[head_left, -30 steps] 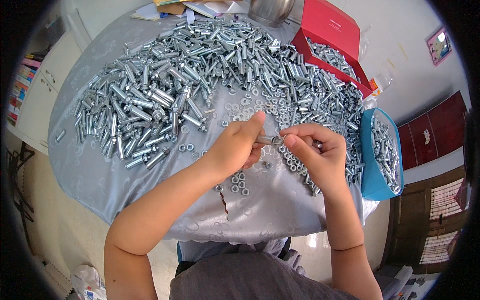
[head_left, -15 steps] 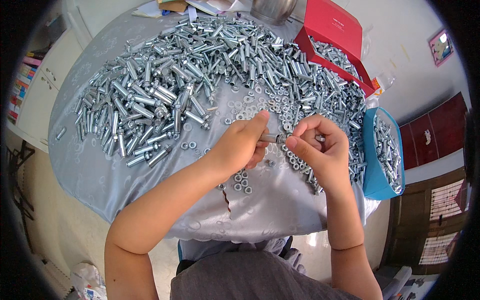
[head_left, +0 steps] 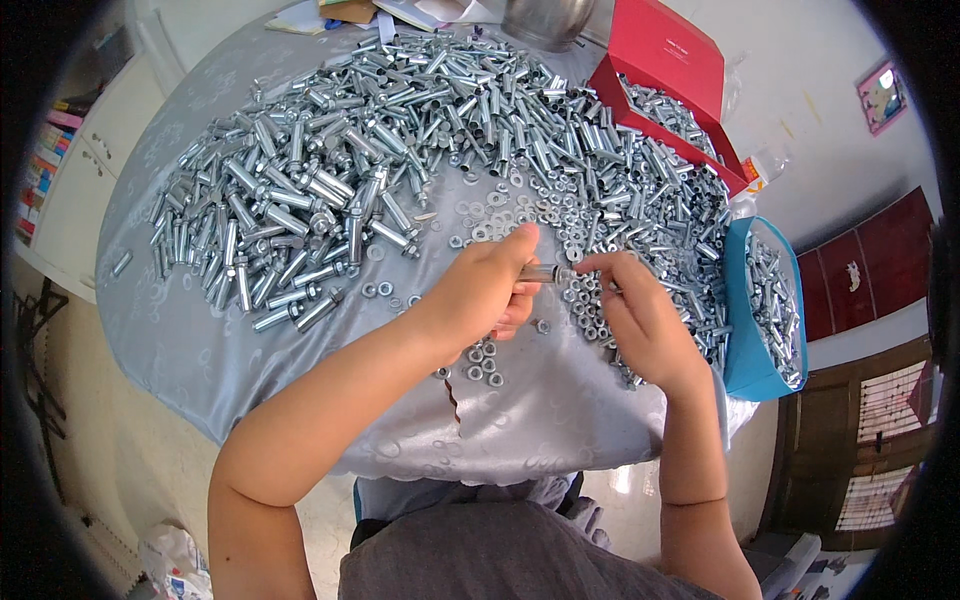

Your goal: The person repeatedly picks up metal bolts and washers from a large pile on a table and screws them together by hand. The person handles the components one at a time, assembling them into pairs and placing them back onto the table.

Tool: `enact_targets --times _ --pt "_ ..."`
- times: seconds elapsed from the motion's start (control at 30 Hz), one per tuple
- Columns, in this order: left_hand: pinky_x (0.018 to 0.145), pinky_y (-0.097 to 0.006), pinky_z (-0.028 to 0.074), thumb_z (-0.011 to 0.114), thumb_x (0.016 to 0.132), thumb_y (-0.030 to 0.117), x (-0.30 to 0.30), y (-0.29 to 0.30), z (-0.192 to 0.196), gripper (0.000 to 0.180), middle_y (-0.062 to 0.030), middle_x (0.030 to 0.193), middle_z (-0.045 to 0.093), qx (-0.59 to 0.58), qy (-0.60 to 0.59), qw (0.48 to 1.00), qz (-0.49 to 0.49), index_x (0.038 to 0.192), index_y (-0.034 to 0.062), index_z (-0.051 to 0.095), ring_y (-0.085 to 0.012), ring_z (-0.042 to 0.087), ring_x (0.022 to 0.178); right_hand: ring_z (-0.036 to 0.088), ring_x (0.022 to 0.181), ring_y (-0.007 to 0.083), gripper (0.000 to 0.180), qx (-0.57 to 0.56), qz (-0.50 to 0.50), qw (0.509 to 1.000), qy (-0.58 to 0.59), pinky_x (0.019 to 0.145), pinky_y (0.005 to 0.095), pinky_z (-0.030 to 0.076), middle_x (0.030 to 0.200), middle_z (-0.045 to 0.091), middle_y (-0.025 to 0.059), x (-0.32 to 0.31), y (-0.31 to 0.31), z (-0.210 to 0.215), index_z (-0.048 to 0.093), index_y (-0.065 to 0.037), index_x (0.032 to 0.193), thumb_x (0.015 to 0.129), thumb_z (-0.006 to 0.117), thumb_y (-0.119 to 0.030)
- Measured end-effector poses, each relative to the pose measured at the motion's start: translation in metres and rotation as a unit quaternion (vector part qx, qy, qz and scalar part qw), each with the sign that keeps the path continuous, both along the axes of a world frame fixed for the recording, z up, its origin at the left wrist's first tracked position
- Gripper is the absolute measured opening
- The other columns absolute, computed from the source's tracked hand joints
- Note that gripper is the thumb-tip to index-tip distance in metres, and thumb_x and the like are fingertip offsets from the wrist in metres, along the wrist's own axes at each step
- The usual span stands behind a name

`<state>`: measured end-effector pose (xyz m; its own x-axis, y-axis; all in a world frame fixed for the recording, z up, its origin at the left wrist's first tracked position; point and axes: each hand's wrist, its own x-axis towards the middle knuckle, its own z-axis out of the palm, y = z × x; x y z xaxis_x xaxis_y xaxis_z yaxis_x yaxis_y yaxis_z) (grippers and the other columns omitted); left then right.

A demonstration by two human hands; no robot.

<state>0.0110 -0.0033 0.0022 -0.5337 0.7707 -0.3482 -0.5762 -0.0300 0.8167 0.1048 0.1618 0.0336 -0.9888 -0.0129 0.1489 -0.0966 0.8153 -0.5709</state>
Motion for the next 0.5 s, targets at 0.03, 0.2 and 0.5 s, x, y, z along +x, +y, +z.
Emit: enact_targets --times 0.03,0.2,0.5 --pt "0.041 -0.026 0.028 0.036 0.087 0.049 0.0 0.001 0.001 0.048 0.001 0.041 0.029 0.002 0.008 1.0 -0.005 0.056 0.0125 0.03 -0.0091 0.026 0.035 0.052 0.084 0.0328 0.026 0.024 0.003 1.0 -0.007 0.077 0.038 0.042 0.087 0.052 0.0202 0.002 0.002 -0.001 0.052 0.002 0.099 0.076 0.042 -0.002" --pt "0.041 -0.026 0.029 0.036 0.087 0.05 -0.004 0.0 -0.004 0.049 0.0009 0.04 0.028 0.016 0.037 0.999 -0.012 0.056 0.0136 0.028 -0.0092 0.027 0.035 0.054 0.083 0.0317 0.021 0.061 0.057 0.994 -0.075 0.075 0.0372 0.042 0.088 0.054 0.0177 0.001 0.008 -0.006 0.054 0.001 0.095 0.076 0.047 -0.004" --pt "0.041 -0.026 0.029 0.036 0.087 0.05 -0.005 0.001 -0.004 0.049 0.0001 0.041 0.029 0.008 0.028 1.0 -0.009 0.058 0.0105 0.034 -0.0092 0.028 0.035 0.06 0.076 0.0265 0.016 0.023 0.056 0.998 0.027 0.067 0.0317 0.047 0.083 0.061 0.0124 -0.011 0.007 -0.003 0.059 -0.002 0.088 0.073 0.061 -0.006"
